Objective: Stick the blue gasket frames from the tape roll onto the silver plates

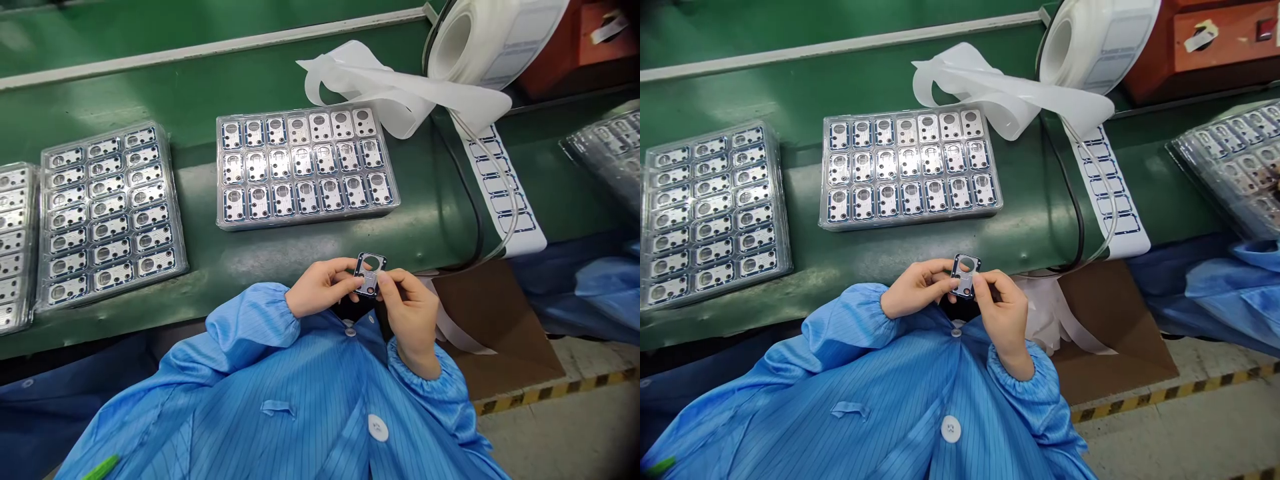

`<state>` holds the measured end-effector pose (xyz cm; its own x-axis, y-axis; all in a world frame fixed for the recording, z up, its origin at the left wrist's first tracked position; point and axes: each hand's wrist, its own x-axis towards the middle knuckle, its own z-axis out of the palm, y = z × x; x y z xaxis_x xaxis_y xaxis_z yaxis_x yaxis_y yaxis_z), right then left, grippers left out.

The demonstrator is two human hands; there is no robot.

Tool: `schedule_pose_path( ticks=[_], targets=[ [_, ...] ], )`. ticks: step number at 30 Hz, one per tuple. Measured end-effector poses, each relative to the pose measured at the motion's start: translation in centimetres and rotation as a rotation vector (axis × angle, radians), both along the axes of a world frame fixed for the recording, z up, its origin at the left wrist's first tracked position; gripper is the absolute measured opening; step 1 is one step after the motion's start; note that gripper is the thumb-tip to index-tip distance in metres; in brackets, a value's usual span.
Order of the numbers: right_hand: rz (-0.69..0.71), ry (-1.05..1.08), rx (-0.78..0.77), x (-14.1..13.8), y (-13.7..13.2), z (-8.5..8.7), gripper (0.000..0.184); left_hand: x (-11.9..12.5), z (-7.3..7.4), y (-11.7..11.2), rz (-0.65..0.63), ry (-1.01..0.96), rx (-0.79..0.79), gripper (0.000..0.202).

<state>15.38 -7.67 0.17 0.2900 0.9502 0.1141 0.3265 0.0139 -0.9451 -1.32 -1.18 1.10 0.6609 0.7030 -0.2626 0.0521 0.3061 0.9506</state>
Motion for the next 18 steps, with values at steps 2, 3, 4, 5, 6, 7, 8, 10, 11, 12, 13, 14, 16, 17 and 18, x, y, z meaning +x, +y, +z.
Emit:
schedule_pose_path(
  ticks=[2,3,4,5,6,7,8,10,11,12,13,14,16,17,18],
  targets=[
    [0.001,-0.006,0.001,0.00,0.04,0.05,0.021,-0.02,0.05,0.03,-0.003,-0.006,-0.013,0.055],
    [0.002,-0.008,0.002,0.00,0.07,0.07,0.021,-0.04,0.07,0.05,-0.003,-0.012,-0.018,0.056],
    [0.005,-0.008,0.003,-0.01,0.09,0.07,0.021,-0.05,0.07,0.06,-0.004,-0.020,-0.023,0.056],
    [0.005,-0.009,0.005,-0.01,0.11,0.06,0.021,-0.06,0.06,0.08,-0.007,-0.027,-0.028,0.056],
    [0.007,-0.011,0.007,-0.01,0.13,0.04,0.021,-0.07,0.03,0.11,-0.009,-0.034,-0.032,0.056],
    [0.008,-0.013,0.008,0.00,0.13,-0.01,0.021,-0.09,0.00,0.14,-0.010,-0.041,-0.035,0.055],
    [0.009,-0.015,0.010,0.01,0.14,-0.06,0.021,-0.11,-0.03,0.17,-0.010,-0.051,-0.038,0.055],
    [0.010,-0.022,0.013,0.04,0.12,-0.19,0.021,-0.15,-0.06,0.25,-0.015,-0.070,-0.044,0.054],
    [0.010,-0.026,0.014,0.06,0.11,-0.23,0.021,-0.16,-0.05,0.29,-0.019,-0.078,-0.048,0.054],
    [0.010,-0.030,0.016,0.07,0.09,-0.25,0.021,-0.16,-0.03,0.31,-0.023,-0.083,-0.049,0.054],
    [0.011,-0.036,0.019,0.07,0.06,-0.24,0.021,-0.13,0.01,0.31,-0.023,-0.084,-0.048,0.055],
    [0.015,-0.044,0.024,0.06,0.04,-0.17,0.020,-0.08,0.06,0.29,-0.016,-0.079,-0.042,0.055],
    [0.024,-0.080,0.038,-0.02,-0.01,0.09,0.020,0.09,0.20,0.18,0.035,-0.054,-0.018,0.056],
    [0.029,-0.106,0.048,-0.09,-0.03,0.27,0.019,0.19,0.28,0.11,0.076,-0.039,-0.003,0.056],
    [0.035,-0.133,0.058,-0.16,-0.04,0.45,0.019,0.28,0.36,0.03,0.114,-0.021,0.009,0.055]
  ],
)
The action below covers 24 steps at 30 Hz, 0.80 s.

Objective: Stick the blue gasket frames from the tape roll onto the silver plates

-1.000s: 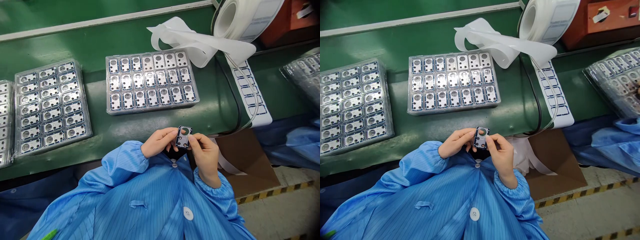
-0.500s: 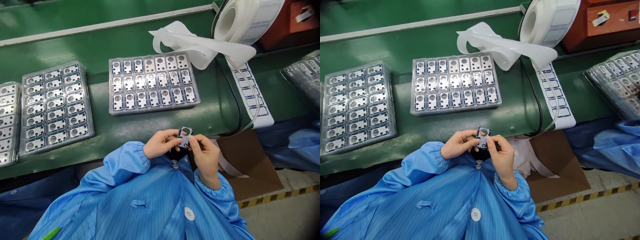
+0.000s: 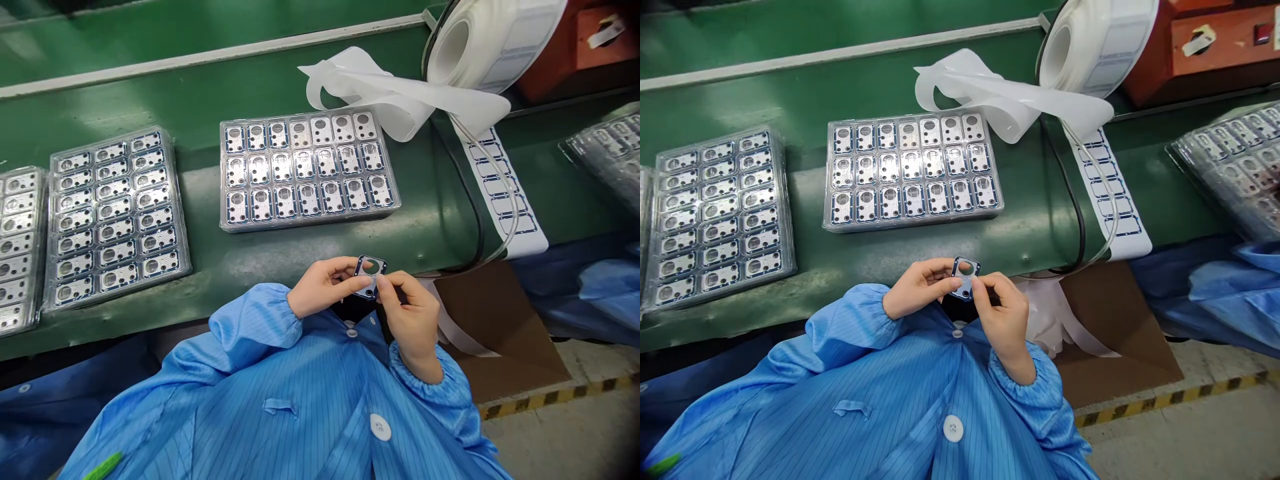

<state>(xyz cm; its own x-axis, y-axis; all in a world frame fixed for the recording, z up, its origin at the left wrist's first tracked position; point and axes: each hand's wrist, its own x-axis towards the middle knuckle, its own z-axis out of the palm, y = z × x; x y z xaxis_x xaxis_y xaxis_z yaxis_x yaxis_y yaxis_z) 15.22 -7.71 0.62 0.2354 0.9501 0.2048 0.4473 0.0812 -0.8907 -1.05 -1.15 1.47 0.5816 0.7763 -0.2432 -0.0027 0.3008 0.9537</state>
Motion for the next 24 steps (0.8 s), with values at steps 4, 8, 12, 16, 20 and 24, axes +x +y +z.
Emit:
schedule_pose_path(
  ticks=[4,8,12,16,20,24],
  targets=[
    [0.027,-0.056,0.029,-0.27,0.02,0.33,0.019,0.02,0.27,-0.08,0.044,0.078,0.060,0.042],
    [0.041,-0.029,0.007,-0.27,0.01,-0.01,0.020,-0.41,0.33,0.22,0.009,0.080,0.136,0.042],
    [0.049,-0.003,-0.019,-0.18,-0.13,-0.10,0.022,-0.55,0.35,0.44,-0.021,0.062,0.105,0.045],
    [0.071,0.009,-0.020,-0.15,-0.16,0.25,0.022,-0.41,0.53,0.47,0.006,0.039,0.062,0.044],
    [0.126,0.064,-0.044,-0.07,-0.04,0.24,0.028,-0.43,0.63,0.46,0.023,0.050,0.103,0.042],
    [0.107,0.240,-0.099,-0.02,0.18,-0.31,0.032,-0.48,0.56,0.41,0.008,0.038,0.086,0.044]
  ],
)
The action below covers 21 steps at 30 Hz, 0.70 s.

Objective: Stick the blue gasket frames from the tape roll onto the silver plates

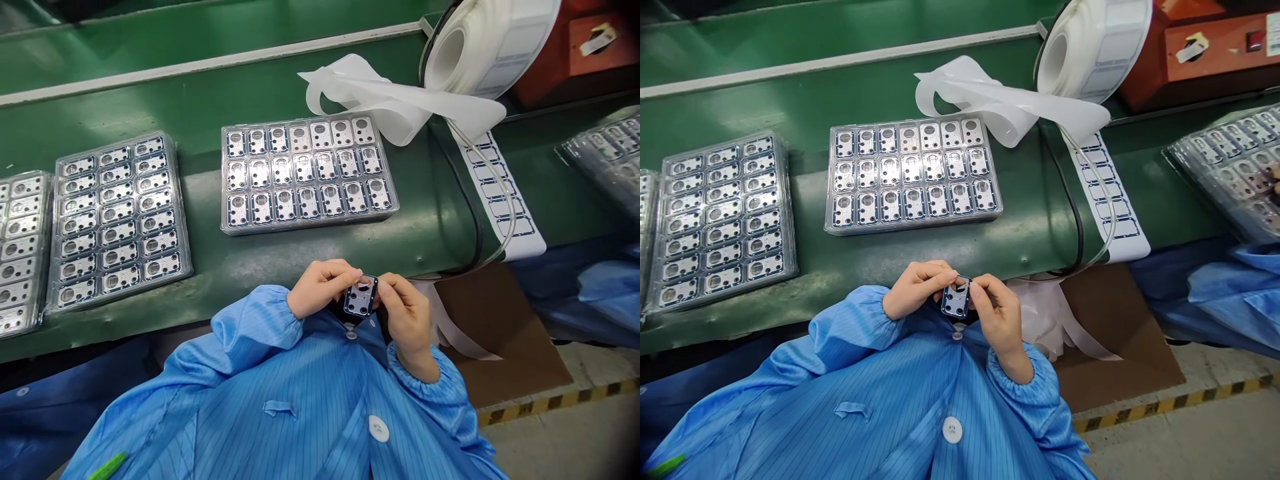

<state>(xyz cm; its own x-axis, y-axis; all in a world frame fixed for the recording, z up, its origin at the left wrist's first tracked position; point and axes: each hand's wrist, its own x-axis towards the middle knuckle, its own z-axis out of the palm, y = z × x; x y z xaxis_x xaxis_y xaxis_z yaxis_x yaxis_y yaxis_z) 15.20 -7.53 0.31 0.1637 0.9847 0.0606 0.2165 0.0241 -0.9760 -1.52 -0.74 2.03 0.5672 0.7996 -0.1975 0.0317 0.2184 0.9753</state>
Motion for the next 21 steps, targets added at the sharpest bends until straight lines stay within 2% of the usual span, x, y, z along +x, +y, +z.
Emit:
schedule_pose_path(
  ticks=[4,7,12,21],
  targets=[
    [-0.008,0.249,-0.077,-0.11,0.25,-0.34,0.039,0.05,0.03,-0.07,-0.005,-0.022,-0.041,0.045],
    [0.018,0.329,-0.098,-0.15,0.30,-0.30,0.037,0.10,0.10,-0.12,0.003,-0.039,-0.094,0.046],
    [0.029,0.326,-0.090,-0.11,0.19,-0.25,0.035,0.10,0.06,-0.11,-0.002,-0.046,-0.145,0.049],
    [0.039,0.299,-0.044,-0.21,0.20,0.13,0.033,0.01,0.18,0.09,-0.051,-0.025,-0.098,0.054]
  ],
)
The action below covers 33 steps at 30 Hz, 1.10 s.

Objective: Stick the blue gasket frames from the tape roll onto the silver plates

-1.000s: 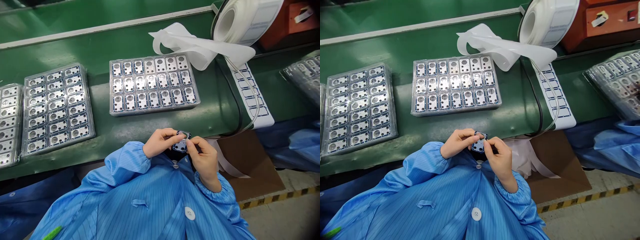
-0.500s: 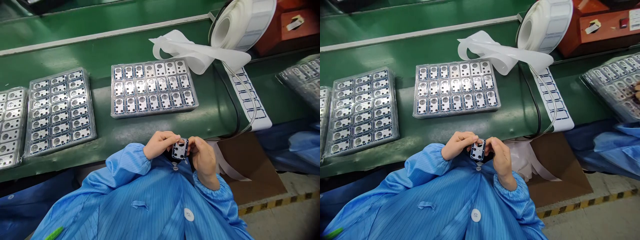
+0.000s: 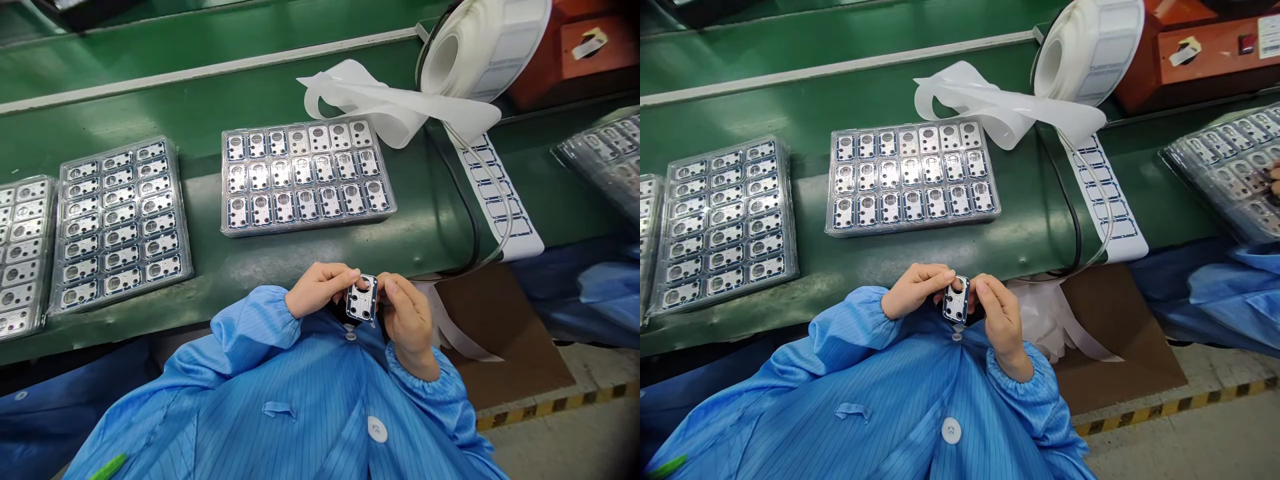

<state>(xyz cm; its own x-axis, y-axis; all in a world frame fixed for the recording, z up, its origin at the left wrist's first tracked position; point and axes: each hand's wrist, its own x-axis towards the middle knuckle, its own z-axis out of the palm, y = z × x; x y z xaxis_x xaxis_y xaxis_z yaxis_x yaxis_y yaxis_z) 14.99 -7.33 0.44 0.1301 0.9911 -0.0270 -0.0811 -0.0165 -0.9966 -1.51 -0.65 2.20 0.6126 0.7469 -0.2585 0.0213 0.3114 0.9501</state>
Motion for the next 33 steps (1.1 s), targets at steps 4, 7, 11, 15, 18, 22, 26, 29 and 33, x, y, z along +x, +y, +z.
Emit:
schedule_pose_path(
  ticks=[4,7,11,15,18,22,26,29,33],
  targets=[
    [-0.001,-0.045,-0.002,0.0,0.0,0.0,0.038,0.0,-0.1,0.1,-0.015,0.003,0.029,0.055],
    [-0.037,-0.165,0.021,0.0,0.1,0.0,0.038,-0.1,-0.2,0.1,-0.031,-0.012,0.046,0.055],
    [-0.079,-0.292,0.046,0.0,0.1,0.2,0.036,-0.1,-0.2,0.1,-0.056,-0.018,0.070,0.055],
    [-0.117,-0.328,0.062,-0.2,0.1,0.2,0.038,0.0,-0.2,0.0,-0.061,-0.004,0.069,0.056],
    [-0.154,-0.311,0.054,-0.5,0.0,0.1,0.040,0.1,-0.2,-0.1,-0.048,0.008,0.015,0.057],
    [-0.132,-0.250,0.022,-0.6,-0.2,-0.3,0.039,0.2,-0.1,-0.2,-0.011,0.021,0.001,0.055],
    [-0.107,-0.207,0.029,-0.4,-0.4,-0.5,0.038,0.2,0.0,-0.2,0.009,0.031,0.001,0.052],
    [-0.077,-0.234,0.087,-0.3,-0.6,-0.1,0.031,0.3,0.0,-0.2,0.014,0.028,0.012,0.049],
    [-0.070,-0.363,0.141,-0.4,-0.8,0.5,0.018,0.3,0.0,-0.2,0.016,0.026,0.046,0.044]
  ],
)
